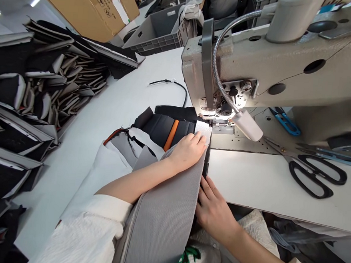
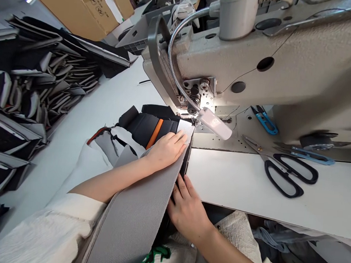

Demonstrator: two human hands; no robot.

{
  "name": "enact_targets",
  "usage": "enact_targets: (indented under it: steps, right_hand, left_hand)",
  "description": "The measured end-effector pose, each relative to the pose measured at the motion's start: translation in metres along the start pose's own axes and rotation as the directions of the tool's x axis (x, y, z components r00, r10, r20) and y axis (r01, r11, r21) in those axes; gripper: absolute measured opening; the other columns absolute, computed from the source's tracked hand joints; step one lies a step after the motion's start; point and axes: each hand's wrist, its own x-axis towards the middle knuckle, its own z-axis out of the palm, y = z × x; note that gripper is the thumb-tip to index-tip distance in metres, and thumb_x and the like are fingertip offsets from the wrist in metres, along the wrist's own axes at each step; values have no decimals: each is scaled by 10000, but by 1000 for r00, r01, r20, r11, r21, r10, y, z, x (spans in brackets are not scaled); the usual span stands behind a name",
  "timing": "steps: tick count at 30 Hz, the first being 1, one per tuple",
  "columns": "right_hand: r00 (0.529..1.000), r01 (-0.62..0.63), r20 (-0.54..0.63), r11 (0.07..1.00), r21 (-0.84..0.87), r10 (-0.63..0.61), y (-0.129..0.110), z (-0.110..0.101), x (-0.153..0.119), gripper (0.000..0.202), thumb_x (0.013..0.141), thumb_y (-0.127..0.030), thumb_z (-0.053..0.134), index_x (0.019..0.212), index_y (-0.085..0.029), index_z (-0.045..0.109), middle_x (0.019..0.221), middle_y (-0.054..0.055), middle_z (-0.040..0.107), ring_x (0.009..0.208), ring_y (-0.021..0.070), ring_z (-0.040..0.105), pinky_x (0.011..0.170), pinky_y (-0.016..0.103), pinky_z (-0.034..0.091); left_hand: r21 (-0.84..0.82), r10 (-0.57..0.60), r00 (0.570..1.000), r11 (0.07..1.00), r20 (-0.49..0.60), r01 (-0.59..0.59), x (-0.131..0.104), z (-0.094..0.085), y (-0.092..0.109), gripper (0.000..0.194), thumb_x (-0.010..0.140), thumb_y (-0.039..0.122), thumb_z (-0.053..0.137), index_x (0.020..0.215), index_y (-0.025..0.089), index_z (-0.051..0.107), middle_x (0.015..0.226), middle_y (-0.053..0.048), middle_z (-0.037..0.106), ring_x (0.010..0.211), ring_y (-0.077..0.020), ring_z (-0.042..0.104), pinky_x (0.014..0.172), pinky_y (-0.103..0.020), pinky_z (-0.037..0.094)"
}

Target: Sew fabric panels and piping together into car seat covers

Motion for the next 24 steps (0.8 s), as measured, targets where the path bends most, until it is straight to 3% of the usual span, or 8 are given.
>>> enact_targets:
  steps: [8,12,16,20,24]
  right_hand:
    - [997,44,-60,999,11,-43,5,-2,0,318,781,-111,558,1076,-108,678,1137,171,625,1205,360,466,1016,535,409]
    - [998,29,-48,999,16,-29,17,-3,7,306,781,-109,563,1063,-111,683,1103,168,640,1208,350,461,1021,519,411]
    - [996,60,-69,998,-2,-60,26,4,15,328,790,-147,574,1105,-150,663,1099,127,651,1192,302,482,1060,489,378]
    - [961,117,-231,981,-153,-150,44,29,14,369,813,-210,529,1166,-199,636,1016,79,683,1104,255,548,1007,416,442]
    - [962,122,-195,940,-319,-191,61,40,10,365,793,-206,541,1137,-252,658,977,56,698,975,249,614,828,326,543]
  left_hand:
    - [-22,-87,996,996,12,87,10,-1,10,319,963,245,291,938,116,581,883,-118,589,796,-219,530,651,-327,427]
    - [-42,-111,994,993,9,111,26,6,5,284,942,198,324,830,128,576,811,-110,569,789,-227,529,613,-325,412]
    - [-39,-82,997,996,-11,82,35,10,-3,200,897,128,384,841,129,575,806,-109,565,800,-236,536,601,-326,428]
    - [-24,-47,998,999,-50,46,38,16,-9,139,869,115,433,845,130,569,841,-110,575,821,-236,549,640,-337,461]
    - [-26,-74,995,997,-68,72,39,18,-11,147,822,67,445,877,100,577,861,-130,584,832,-247,566,663,-355,478]
